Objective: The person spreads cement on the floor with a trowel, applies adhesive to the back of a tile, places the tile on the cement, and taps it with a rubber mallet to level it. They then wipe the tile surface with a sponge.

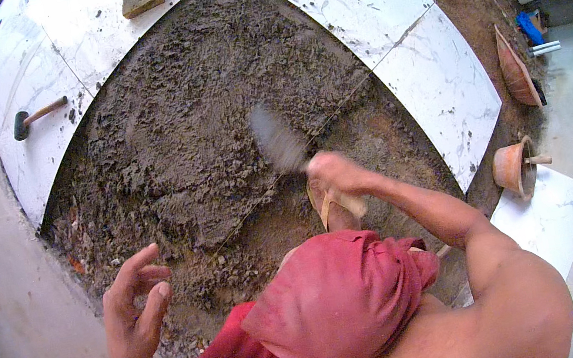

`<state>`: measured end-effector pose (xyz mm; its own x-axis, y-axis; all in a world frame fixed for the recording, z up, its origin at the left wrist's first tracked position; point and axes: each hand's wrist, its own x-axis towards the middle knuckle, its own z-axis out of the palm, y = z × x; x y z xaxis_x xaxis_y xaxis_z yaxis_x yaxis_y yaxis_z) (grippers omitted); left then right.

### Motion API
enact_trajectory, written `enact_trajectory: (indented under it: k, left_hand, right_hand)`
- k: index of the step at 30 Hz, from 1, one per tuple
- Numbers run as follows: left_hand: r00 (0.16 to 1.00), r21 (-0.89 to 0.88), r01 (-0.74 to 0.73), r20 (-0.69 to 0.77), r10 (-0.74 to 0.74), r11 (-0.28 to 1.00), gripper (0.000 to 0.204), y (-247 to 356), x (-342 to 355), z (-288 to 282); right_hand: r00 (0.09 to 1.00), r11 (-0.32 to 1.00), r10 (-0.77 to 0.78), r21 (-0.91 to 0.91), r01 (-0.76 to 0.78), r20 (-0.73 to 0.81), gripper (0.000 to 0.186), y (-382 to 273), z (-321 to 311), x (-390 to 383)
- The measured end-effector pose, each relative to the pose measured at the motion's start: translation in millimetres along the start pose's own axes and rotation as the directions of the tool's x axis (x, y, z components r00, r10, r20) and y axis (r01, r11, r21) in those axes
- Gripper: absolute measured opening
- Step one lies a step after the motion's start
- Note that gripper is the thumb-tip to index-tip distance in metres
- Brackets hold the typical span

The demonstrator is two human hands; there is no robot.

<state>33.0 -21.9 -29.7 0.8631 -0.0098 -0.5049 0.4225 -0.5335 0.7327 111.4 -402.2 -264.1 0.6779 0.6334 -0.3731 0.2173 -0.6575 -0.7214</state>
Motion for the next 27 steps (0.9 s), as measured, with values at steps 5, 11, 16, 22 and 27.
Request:
enact_trajectory:
  k: [5,11,16,22,27]
  left_hand:
    - [1.000,0.026,-0.001,-0.002,0.001,1.000,0.044,0.4,1.4,3.3]
    - [0.998,0.014,-0.026,-0.057,0.026,1.000,0.042,-4.9,-13.8,-5.2]
    - [0.983,-0.035,-0.164,-0.084,0.161,0.986,0.038,-1.9,-1.3,5.2]
    - [0.986,-0.148,-0.075,-0.156,0.051,0.986,0.033,2.9,-14.1,5.5]
    - [0.805,-0.196,-0.274,-0.583,0.113,0.942,0.035,-5.8,-43.6,-13.1]
  right_hand:
    - [0.987,0.872,-0.138,0.482,0.082,0.081,0.032,5.0,-6.4,25.0]
    - [0.704,0.583,0.679,0.735,-0.346,-0.207,0.035,50.7,-119.2,63.9]
    - [0.997,0.922,-0.024,0.388,-0.004,0.067,0.033,-21.5,7.2,70.3]
    - [0.845,0.806,-0.034,0.514,-0.293,0.534,0.028,-132.8,15.1,74.7]
    - [0.991,0.627,-0.113,0.769,0.123,-0.066,0.030,-167.8,-34.9,63.7]
